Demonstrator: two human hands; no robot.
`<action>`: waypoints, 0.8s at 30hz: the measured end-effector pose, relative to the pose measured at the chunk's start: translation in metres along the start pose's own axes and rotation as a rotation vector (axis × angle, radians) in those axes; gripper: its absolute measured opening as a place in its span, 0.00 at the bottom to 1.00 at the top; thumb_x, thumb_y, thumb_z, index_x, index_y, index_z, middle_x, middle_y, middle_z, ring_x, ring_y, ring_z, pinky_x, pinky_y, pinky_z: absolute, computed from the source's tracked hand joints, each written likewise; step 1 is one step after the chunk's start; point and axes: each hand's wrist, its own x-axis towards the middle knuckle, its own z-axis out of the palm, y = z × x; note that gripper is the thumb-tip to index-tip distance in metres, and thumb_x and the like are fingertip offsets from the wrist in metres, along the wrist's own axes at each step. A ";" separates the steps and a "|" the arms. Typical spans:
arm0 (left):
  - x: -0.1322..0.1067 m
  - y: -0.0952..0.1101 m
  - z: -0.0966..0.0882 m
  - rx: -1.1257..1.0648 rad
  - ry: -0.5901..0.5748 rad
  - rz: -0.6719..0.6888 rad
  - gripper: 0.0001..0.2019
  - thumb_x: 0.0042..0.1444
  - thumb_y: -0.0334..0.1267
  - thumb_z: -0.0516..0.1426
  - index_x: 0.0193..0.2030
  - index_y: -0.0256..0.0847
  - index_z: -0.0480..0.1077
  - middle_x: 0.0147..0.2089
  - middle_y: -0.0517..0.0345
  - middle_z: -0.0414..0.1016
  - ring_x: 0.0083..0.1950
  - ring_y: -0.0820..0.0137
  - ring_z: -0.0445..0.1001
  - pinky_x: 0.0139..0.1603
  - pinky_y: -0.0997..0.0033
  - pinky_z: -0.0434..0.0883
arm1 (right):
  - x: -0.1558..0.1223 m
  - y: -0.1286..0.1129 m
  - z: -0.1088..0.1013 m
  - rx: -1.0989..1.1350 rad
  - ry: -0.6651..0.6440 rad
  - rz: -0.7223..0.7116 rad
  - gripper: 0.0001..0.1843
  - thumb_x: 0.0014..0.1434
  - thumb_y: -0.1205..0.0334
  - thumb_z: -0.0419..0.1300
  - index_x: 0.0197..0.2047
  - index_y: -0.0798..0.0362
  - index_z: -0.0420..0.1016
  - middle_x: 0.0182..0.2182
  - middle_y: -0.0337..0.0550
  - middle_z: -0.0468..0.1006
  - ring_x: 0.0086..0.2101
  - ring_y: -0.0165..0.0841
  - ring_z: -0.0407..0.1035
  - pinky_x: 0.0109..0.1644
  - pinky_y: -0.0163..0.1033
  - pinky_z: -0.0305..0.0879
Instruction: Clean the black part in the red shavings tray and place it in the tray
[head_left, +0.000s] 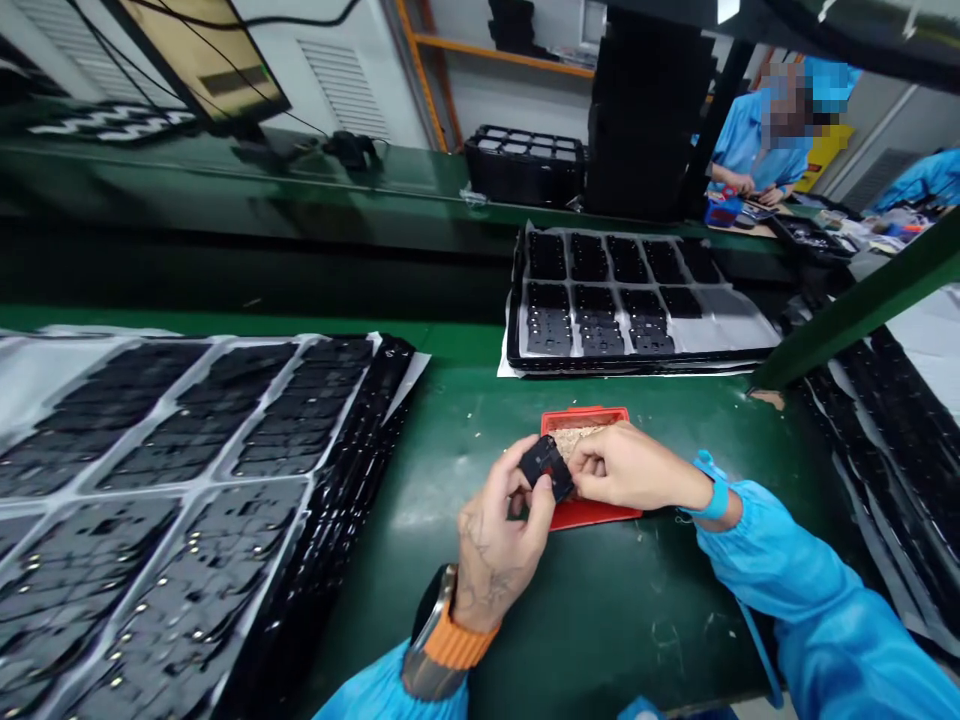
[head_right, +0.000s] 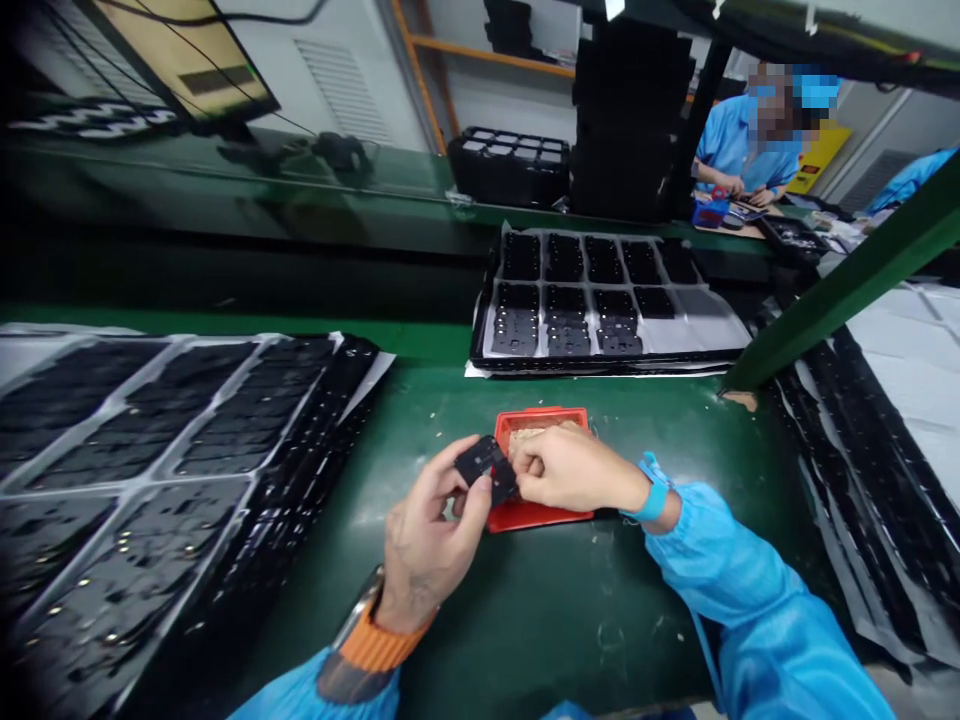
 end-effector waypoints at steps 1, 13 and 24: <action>0.000 0.000 0.000 0.008 0.002 0.006 0.16 0.65 0.36 0.55 0.58 0.35 0.67 0.26 0.65 0.71 0.23 0.77 0.65 0.26 0.79 0.65 | 0.000 0.000 0.001 -0.011 -0.002 -0.001 0.10 0.51 0.81 0.59 0.26 0.57 0.68 0.24 0.30 0.69 0.25 0.24 0.61 0.31 0.31 0.53; -0.010 -0.006 0.003 0.029 0.011 -0.070 0.21 0.65 0.46 0.56 0.60 0.38 0.67 0.32 0.62 0.77 0.23 0.78 0.68 0.27 0.81 0.67 | -0.004 0.004 0.009 -0.193 0.037 -0.063 0.12 0.54 0.74 0.64 0.28 0.55 0.63 0.24 0.31 0.65 0.25 0.26 0.56 0.29 0.34 0.48; -0.005 -0.013 0.013 -0.236 0.051 -0.092 0.30 0.63 0.46 0.58 0.69 0.39 0.57 0.58 0.43 0.72 0.45 0.67 0.74 0.30 0.77 0.74 | -0.012 0.074 -0.124 -0.263 0.732 0.323 0.15 0.68 0.66 0.50 0.52 0.58 0.73 0.32 0.42 0.77 0.32 0.32 0.74 0.36 0.32 0.67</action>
